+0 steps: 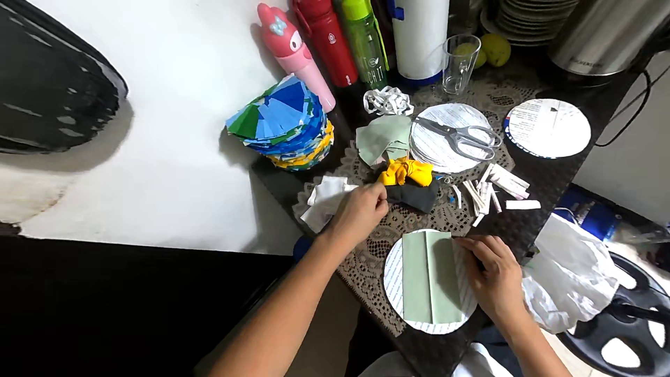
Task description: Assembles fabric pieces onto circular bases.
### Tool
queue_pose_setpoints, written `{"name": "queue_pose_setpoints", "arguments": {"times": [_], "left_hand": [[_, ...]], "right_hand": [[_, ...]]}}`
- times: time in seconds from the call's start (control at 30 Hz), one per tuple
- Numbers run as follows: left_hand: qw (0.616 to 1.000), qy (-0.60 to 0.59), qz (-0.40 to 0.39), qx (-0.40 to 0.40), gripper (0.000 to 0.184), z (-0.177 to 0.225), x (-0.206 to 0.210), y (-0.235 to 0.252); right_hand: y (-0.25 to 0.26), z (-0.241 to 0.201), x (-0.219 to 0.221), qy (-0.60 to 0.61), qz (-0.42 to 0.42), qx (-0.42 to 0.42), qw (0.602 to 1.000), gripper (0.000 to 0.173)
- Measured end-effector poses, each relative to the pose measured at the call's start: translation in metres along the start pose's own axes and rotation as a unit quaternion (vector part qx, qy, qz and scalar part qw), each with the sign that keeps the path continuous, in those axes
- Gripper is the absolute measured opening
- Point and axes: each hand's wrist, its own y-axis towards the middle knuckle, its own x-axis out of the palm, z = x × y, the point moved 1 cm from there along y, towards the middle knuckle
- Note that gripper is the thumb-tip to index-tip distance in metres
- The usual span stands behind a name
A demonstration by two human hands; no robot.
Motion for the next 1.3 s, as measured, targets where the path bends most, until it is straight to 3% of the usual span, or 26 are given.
{"name": "queue_pose_setpoints", "arguments": {"times": [0.17, 0.33, 0.43, 0.53, 0.63, 0.87, 1.0, 1.2, 1.3], "left_hand": [[0.995, -0.036, 0.072, -0.050, 0.013, -0.003, -0.037, -0.003], [0.988, 0.051, 0.121, -0.085, 0.012, -0.001, -0.065, -0.017], [0.985, 0.067, 0.096, -0.125, 0.017, 0.008, -0.059, -0.024], [0.990, -0.021, 0.036, -0.137, 0.033, 0.009, -0.044, -0.019], [0.994, -0.032, 0.013, -0.101, 0.027, 0.002, -0.039, -0.015], [0.995, 0.008, -0.063, 0.078, 0.016, -0.026, -0.021, -0.033], [0.992, 0.024, -0.060, 0.111, 0.016, -0.029, -0.004, -0.043], [0.981, 0.068, 0.048, 0.174, 0.014, -0.034, 0.019, -0.046], [0.981, 0.057, 0.064, 0.177, 0.015, -0.035, 0.018, -0.044]], "right_hand": [[0.000, 0.000, 0.000, 0.003, 0.001, 0.002, 1.000, 0.027], [0.000, 0.000, 0.000, 0.003, -0.006, 0.004, 1.000, 0.027], [-0.001, 0.001, 0.000, 0.006, -0.006, 0.005, 1.000, 0.027], [-0.001, 0.001, 0.000, 0.007, -0.007, 0.003, 1.000, 0.027], [-0.002, 0.001, 0.000, 0.010, -0.010, 0.005, 1.000, 0.027], [-0.001, 0.001, -0.001, 0.009, -0.010, 0.004, 1.000, 0.028], [-0.001, 0.001, -0.001, 0.006, -0.014, 0.003, 1.000, 0.028], [-0.001, 0.000, -0.001, -0.005, -0.023, 0.006, 1.000, 0.027], [0.002, -0.002, -0.003, -0.010, -0.042, 0.014, 0.999, 0.028]]}}
